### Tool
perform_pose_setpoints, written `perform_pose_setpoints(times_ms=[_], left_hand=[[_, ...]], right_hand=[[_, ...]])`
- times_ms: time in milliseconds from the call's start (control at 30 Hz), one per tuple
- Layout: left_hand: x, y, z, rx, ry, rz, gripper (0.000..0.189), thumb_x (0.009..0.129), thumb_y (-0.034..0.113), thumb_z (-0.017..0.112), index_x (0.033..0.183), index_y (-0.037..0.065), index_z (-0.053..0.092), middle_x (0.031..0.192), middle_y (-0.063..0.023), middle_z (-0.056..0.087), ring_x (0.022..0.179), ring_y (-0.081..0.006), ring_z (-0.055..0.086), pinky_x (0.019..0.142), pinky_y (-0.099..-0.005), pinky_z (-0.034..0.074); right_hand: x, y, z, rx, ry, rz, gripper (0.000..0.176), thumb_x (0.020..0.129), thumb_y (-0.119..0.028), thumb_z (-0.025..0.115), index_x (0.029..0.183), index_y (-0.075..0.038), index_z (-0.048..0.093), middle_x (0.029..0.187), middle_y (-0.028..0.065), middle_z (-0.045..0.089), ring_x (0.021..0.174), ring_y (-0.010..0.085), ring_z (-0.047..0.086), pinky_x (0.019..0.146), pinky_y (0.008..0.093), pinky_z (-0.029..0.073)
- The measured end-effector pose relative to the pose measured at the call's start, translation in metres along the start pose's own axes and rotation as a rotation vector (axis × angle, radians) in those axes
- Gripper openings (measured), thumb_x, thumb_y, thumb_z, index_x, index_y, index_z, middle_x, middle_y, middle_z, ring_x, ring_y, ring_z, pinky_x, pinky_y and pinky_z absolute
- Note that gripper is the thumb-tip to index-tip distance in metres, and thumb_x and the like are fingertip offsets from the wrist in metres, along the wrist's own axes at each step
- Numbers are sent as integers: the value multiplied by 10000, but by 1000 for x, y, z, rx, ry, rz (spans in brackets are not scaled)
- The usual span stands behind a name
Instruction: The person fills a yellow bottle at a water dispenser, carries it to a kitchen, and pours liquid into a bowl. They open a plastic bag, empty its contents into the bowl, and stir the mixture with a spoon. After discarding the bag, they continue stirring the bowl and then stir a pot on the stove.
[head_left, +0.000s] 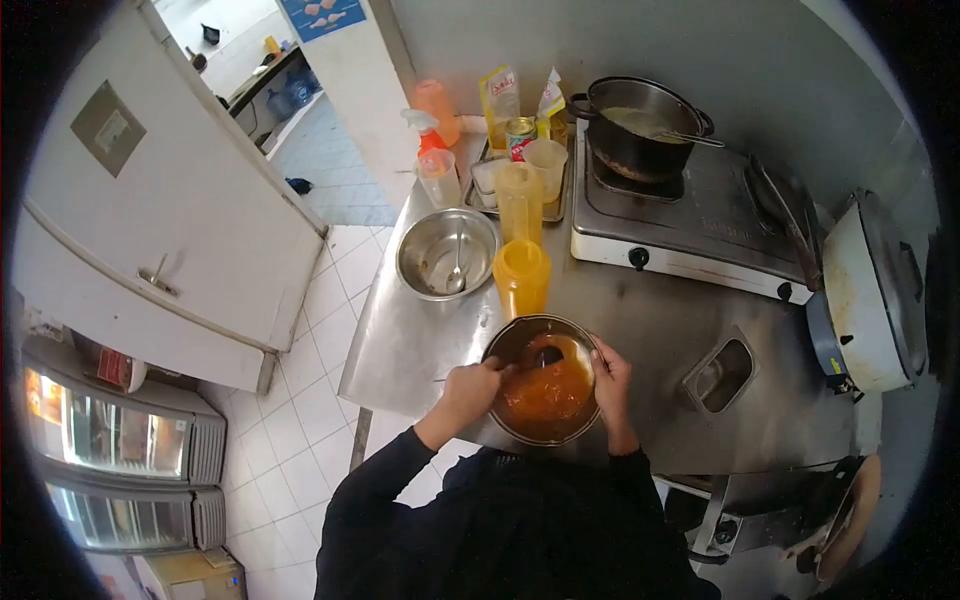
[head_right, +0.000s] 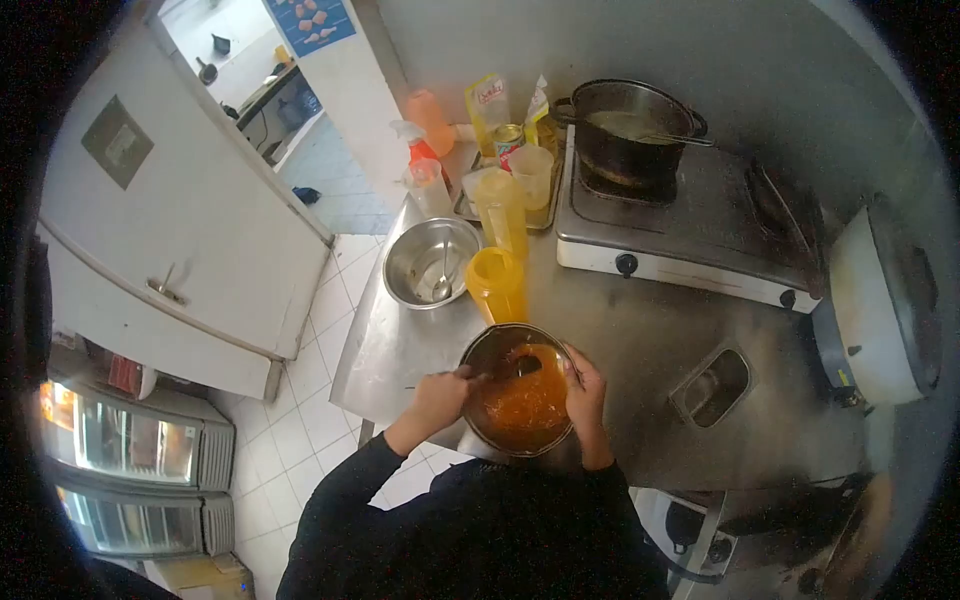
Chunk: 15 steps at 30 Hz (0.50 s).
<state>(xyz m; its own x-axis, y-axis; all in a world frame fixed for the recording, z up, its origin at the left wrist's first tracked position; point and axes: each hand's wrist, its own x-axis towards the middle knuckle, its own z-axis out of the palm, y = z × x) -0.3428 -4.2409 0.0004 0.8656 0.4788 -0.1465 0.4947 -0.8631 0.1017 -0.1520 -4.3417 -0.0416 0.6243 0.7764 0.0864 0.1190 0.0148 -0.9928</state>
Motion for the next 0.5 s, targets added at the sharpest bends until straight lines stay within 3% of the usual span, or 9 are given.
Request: perform_pose_setpoints(times_ms=[100,167,300,367,500], left_hand=[[7,-4,19,-1,126,-95,342,743,134,443,1066,219,514,796,-60,545,609,-222,573,503,-338,471],[2,-7,28,32,58,-187,360,733,131,451,1070,240,513,788,-55,551,606,-225,574,500,-349,470],[-18,-4,32,-52,-25,-183,379,725,141,452,1073,281,511,759,-60,559,585,-245,571,499,-367,468],[-25,0,31,-143,-63,-167,256,744,168,449,972,175,567,729,-104,569,612,-277,579,506,-374,471],[-26,10,39,-257,-183,-283,271,698,156,466,938,173,591,740,-132,583,674,-312,577,572,-408,473]], right_hand=[[-4,-11,1,-26,-14,-62,253,829,-53,425,1058,7,514,1001,130,549,918,190,515,798,277,393],[-6,-11,1,-85,-10,-115,255,822,-50,434,1057,4,516,1011,133,543,929,202,510,809,286,387],[-10,-14,3,-84,14,-146,260,807,-48,451,1053,0,522,1020,142,540,951,230,503,838,307,370],[-11,-10,5,-91,25,-143,259,810,-56,448,1052,0,523,1023,142,539,955,230,502,839,308,369],[-14,-15,9,-109,64,-140,260,815,-72,443,1050,1,523,1029,141,539,965,233,499,842,309,367]])
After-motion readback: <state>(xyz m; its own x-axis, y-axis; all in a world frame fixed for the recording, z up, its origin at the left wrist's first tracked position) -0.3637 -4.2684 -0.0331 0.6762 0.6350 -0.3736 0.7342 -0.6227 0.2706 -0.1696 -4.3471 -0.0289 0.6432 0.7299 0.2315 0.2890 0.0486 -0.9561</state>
